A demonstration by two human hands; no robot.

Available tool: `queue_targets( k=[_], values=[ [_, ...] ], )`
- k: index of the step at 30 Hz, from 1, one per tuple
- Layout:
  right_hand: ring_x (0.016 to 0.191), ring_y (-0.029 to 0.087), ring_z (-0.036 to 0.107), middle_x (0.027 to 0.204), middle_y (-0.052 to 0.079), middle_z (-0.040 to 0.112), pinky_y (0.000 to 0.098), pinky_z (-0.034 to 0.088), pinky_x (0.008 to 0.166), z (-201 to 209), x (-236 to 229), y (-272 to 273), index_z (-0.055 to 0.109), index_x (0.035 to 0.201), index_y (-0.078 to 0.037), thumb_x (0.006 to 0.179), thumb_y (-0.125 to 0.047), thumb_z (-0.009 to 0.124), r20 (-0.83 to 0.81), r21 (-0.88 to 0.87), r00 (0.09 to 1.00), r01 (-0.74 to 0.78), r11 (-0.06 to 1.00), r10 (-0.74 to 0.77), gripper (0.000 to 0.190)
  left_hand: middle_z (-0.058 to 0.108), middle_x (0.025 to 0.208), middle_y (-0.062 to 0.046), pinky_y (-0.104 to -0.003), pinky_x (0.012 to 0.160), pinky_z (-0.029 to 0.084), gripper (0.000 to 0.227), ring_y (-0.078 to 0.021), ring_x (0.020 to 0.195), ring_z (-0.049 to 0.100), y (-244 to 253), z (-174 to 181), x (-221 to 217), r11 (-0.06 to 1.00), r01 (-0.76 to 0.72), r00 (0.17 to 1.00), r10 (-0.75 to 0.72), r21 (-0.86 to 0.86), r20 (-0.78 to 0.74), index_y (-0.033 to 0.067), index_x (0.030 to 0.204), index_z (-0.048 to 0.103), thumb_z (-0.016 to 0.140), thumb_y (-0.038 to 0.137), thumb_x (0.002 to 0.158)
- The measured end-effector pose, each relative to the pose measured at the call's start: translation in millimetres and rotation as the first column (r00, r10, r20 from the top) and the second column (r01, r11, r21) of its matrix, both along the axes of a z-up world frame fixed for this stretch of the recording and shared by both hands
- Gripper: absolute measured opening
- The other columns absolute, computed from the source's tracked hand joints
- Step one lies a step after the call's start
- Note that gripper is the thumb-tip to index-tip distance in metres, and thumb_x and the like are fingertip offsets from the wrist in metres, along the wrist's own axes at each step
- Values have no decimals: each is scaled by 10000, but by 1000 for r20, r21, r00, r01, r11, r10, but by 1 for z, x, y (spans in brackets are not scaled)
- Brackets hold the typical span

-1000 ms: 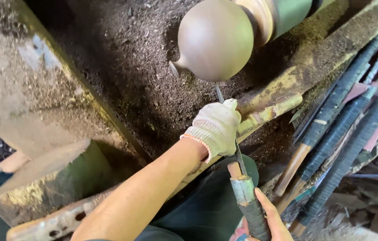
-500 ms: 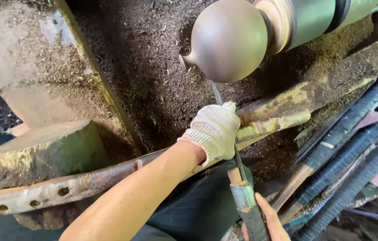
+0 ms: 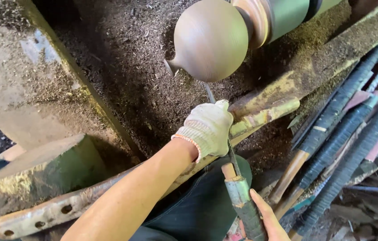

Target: The person shapes a spinning wooden vessel mounted on a lathe, holding a chisel against the rotating wood to smooth and form its surface. They briefly touch the piece to check it, reposition the tool, and continue cutting along the wood with both hands.

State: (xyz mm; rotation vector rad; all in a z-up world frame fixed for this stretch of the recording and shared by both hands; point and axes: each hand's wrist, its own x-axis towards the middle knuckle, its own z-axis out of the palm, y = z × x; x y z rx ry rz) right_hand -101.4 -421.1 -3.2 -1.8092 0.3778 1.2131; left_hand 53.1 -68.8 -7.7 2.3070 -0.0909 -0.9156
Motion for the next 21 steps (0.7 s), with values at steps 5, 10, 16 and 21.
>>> queue_targets(
  k=[5,10,16,21],
  values=[
    [818,195,730,947,130,740,330,546,808,11,-7,15,274,1617,-216,660,-100,902,95,57,993,-82,995,76,1151,594,1129,-222,-459,838,573,426,-392,958,683,2,-5,-1,999,26,999,-25,-39,40,36,961,735,863,304,655],
    [815,214,718,871,143,721,359,542,821,12,-24,29,210,1623,-163,702,-115,925,97,179,995,-3,984,-15,1167,594,1125,-218,-464,824,570,395,-390,942,680,2,-18,-4,995,60,993,-51,-83,108,49,934,732,849,289,643],
    [833,192,688,993,112,700,348,547,804,24,-24,63,199,1650,-232,668,-64,869,-4,87,995,98,991,-98,1200,597,1085,-219,-470,827,559,347,-401,933,668,2,-28,-3,985,103,972,-70,-138,226,54,894,710,818,265,640],
    [849,175,680,964,130,711,323,535,813,11,-48,52,181,1660,-236,699,5,827,40,157,996,78,985,-85,1183,592,1093,-207,-473,796,537,488,-386,911,640,-1,-34,-20,994,62,900,-15,-95,436,47,975,667,841,254,569]
  ],
)
